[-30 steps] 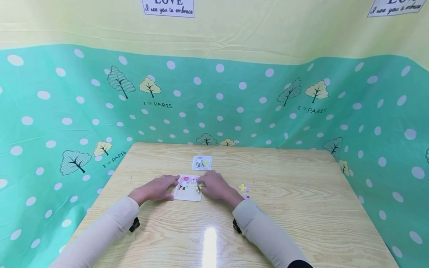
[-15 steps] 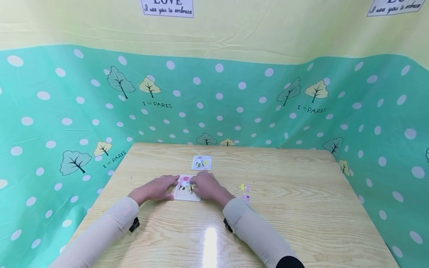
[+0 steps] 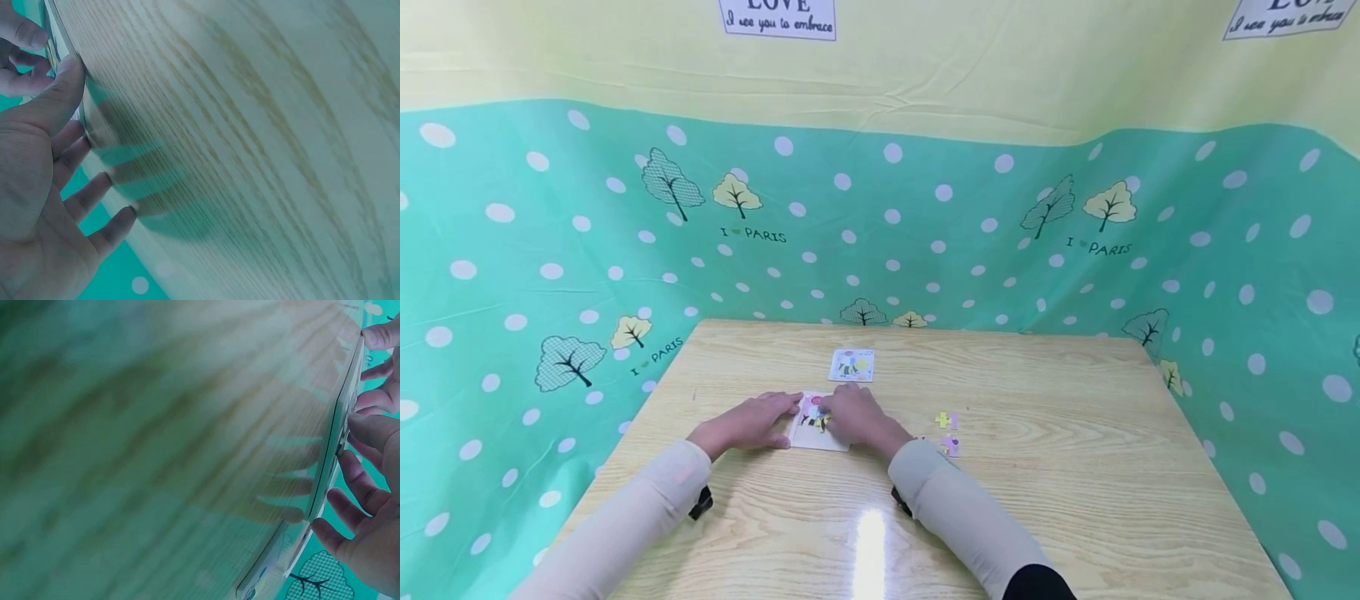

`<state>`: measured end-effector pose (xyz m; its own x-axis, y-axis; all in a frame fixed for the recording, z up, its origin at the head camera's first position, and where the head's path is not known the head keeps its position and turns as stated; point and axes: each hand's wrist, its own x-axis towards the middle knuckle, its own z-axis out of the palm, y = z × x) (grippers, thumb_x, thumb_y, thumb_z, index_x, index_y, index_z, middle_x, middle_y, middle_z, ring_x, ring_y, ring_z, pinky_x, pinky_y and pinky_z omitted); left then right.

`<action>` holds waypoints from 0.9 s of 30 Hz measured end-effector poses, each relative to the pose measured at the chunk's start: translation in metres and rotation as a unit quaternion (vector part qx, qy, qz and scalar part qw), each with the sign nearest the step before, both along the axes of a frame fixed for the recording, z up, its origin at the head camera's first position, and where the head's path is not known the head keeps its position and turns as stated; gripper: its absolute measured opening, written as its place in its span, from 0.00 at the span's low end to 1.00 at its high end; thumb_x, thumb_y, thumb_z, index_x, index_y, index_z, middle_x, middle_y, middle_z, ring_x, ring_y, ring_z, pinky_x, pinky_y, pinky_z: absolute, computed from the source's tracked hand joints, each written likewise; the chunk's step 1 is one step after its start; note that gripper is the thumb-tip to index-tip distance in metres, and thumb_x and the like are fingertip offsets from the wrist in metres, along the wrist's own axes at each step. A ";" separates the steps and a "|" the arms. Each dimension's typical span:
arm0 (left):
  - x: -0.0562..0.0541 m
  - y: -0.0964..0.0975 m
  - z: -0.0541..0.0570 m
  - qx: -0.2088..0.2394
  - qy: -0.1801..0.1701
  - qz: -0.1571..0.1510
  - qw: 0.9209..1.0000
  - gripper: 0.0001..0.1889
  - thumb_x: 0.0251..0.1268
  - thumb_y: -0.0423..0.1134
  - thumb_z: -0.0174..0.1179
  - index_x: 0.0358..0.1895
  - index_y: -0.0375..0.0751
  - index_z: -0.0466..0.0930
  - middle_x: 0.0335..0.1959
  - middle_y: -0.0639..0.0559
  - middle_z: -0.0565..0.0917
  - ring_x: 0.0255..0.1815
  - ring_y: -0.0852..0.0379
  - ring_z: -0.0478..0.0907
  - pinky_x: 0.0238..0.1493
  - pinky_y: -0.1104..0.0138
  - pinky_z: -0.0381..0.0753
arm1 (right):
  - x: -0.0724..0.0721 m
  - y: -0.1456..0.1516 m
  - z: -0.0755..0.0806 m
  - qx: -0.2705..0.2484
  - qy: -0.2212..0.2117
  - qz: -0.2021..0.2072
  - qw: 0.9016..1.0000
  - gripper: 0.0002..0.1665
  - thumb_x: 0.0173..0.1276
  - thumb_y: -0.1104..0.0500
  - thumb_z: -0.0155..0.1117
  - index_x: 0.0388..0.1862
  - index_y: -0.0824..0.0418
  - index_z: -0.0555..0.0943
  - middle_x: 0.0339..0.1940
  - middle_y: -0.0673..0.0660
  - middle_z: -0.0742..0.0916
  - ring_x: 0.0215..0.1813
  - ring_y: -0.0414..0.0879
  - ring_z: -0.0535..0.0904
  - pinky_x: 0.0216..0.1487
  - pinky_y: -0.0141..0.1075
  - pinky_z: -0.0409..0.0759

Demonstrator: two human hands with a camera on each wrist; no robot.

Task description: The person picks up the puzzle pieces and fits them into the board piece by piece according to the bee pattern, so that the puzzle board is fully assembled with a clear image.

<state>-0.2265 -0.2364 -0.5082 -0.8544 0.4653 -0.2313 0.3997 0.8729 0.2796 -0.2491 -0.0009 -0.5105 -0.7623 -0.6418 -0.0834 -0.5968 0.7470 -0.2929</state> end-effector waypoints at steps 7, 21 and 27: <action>0.000 0.001 0.003 -0.003 0.001 -0.002 1.000 0.43 0.62 0.54 0.70 0.77 0.39 0.64 0.74 0.45 0.74 0.78 0.42 0.65 0.79 0.46 0.65 | -0.001 -0.004 0.000 0.004 0.012 0.003 1.000 0.22 0.70 0.57 0.63 0.62 0.49 0.84 0.56 0.53 0.87 0.59 0.49 0.77 0.62 0.46 0.79; 0.000 0.001 0.003 -0.003 -0.001 -0.002 1.000 0.43 0.63 0.53 0.70 0.77 0.39 0.64 0.73 0.46 0.75 0.77 0.41 0.66 0.78 0.44 0.66 | -0.003 -0.005 -0.004 0.009 0.035 0.010 0.999 0.18 0.70 0.56 0.64 0.58 0.47 0.87 0.52 0.51 0.86 0.54 0.47 0.77 0.56 0.43 0.80; 0.000 0.001 0.002 0.000 0.002 -0.008 1.000 0.43 0.62 0.53 0.70 0.76 0.38 0.64 0.73 0.45 0.75 0.77 0.40 0.66 0.78 0.44 0.66 | -0.004 -0.005 -0.005 0.015 0.029 0.008 0.999 0.17 0.71 0.53 0.66 0.57 0.45 0.87 0.54 0.50 0.87 0.57 0.48 0.77 0.57 0.44 0.80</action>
<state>-0.2264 -0.2355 -0.5058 -0.8480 0.4787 -0.2274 0.4146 0.8666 0.2778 -0.2527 -0.0059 -0.5156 -0.7567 -0.6511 -0.0585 -0.6233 0.7456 -0.2357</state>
